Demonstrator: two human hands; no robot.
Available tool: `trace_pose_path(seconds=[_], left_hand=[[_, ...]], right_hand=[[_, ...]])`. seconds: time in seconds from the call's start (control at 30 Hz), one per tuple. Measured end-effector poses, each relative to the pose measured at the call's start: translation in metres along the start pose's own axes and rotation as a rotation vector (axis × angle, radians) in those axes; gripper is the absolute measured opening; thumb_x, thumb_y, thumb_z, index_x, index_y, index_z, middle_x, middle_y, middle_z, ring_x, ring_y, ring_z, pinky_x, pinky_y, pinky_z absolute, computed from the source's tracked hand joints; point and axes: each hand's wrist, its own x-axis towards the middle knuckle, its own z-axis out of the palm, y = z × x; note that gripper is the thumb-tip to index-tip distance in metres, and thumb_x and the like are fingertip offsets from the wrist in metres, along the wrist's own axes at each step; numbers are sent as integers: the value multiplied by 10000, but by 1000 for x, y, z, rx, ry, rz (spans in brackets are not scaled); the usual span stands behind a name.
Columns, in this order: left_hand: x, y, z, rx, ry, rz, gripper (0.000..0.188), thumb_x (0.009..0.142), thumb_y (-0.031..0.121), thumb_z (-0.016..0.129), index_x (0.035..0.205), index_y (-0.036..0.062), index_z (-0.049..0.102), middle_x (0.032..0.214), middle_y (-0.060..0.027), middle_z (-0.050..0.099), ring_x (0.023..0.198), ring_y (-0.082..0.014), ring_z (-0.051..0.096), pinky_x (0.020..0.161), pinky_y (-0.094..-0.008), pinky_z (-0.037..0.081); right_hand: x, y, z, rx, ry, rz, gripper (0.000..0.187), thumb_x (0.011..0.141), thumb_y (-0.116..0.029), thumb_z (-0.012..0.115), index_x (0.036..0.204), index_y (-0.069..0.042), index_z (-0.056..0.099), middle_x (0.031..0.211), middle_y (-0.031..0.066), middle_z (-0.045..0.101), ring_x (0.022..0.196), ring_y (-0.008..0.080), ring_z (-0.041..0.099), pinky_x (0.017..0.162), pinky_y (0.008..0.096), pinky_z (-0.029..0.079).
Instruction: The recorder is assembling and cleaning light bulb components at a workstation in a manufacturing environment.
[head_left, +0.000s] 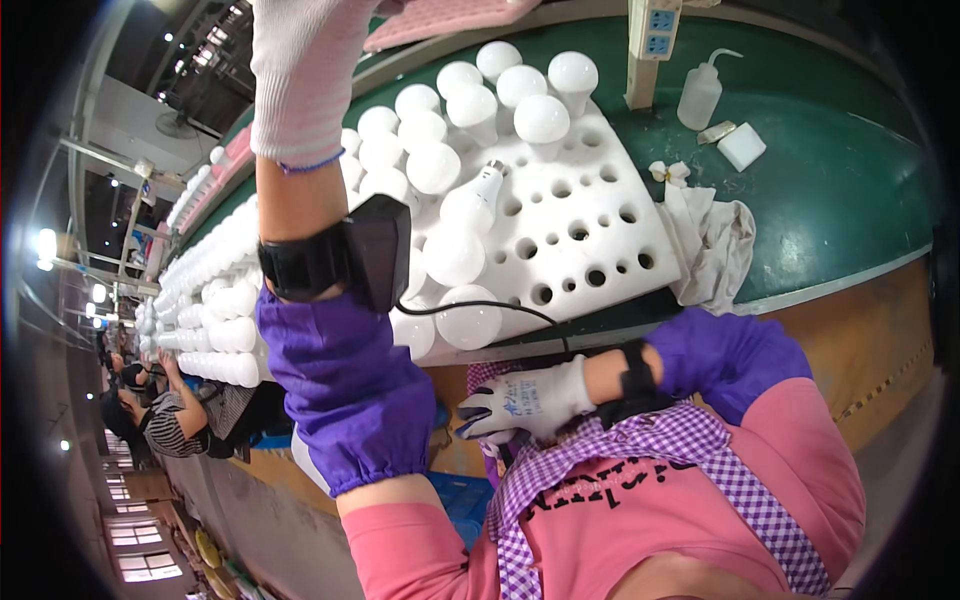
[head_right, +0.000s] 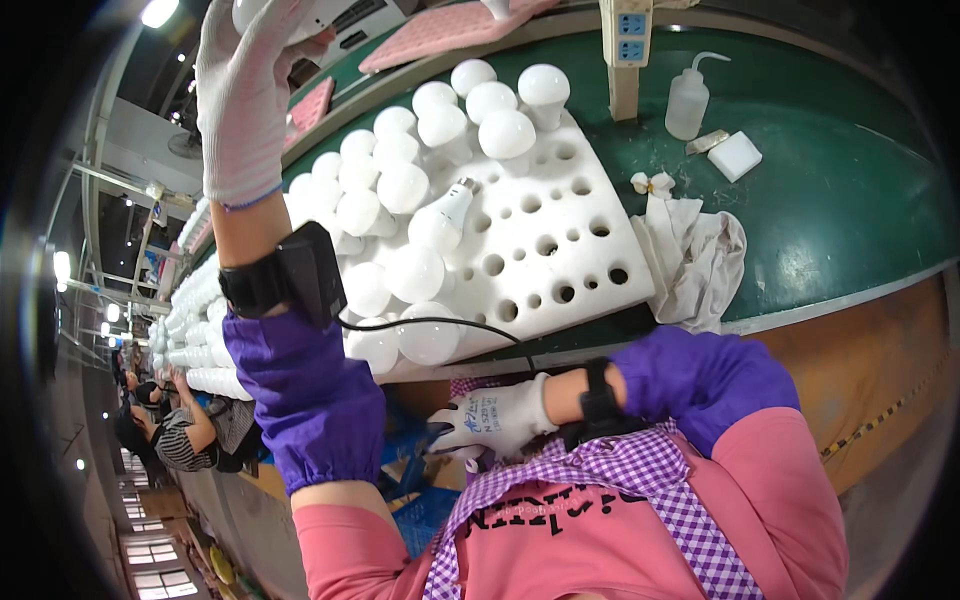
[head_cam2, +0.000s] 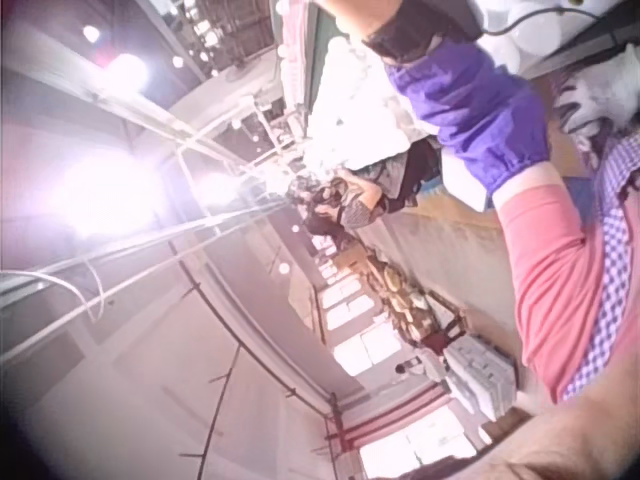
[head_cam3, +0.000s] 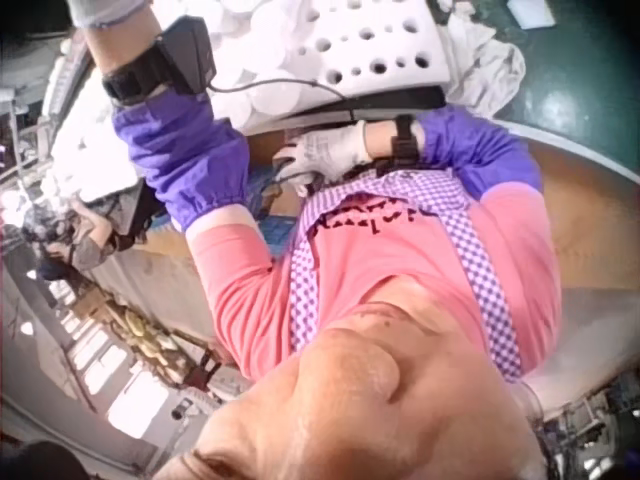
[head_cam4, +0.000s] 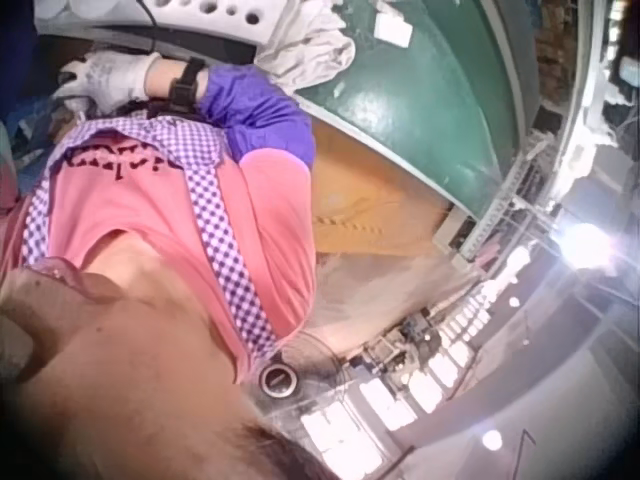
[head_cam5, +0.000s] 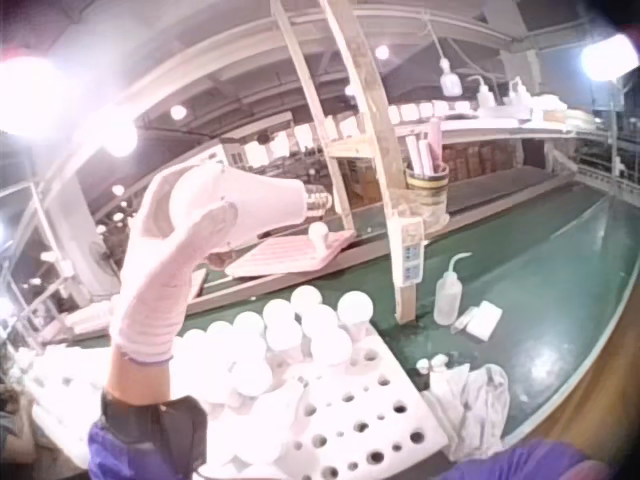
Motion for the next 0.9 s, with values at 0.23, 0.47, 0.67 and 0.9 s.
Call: trace_pose_path(seconds=[0.23,0.47,0.67,0.9], left_hand=[[-18,61,-17,-34,193,-59,506,787,197,774,1182,20,513,1016,-77,610,782,-90,598,585,-193,485],[-93,84,15,-481,372,-333,588,773,133,690,1242,52,346,851,-67,564,607,-93,553,486,-236,466],[-213,61,64,-669,239,-717,661,783,159,695,1354,99,368,1059,-63,557,750,-75,577,560,-199,486],[-251,-6,100,-935,206,-788,727,734,169,723,1350,94,345,1073,-86,531,771,-93,574,595,-221,506]], right_hand=[[-95,-96,-122,526,1114,519,858,565,-159,908,1280,47,479,1235,153,578,1122,246,579,982,329,437],[-86,44,-158,-630,1136,324,635,710,21,661,1319,-39,492,1322,116,516,1223,296,499,1019,359,413],[-97,131,-140,-585,902,770,470,824,1,604,1285,-13,517,1288,129,531,1168,267,529,996,343,421],[-106,151,-132,-444,1333,447,394,878,-6,568,1269,5,524,1273,130,546,1146,240,538,981,321,423]])
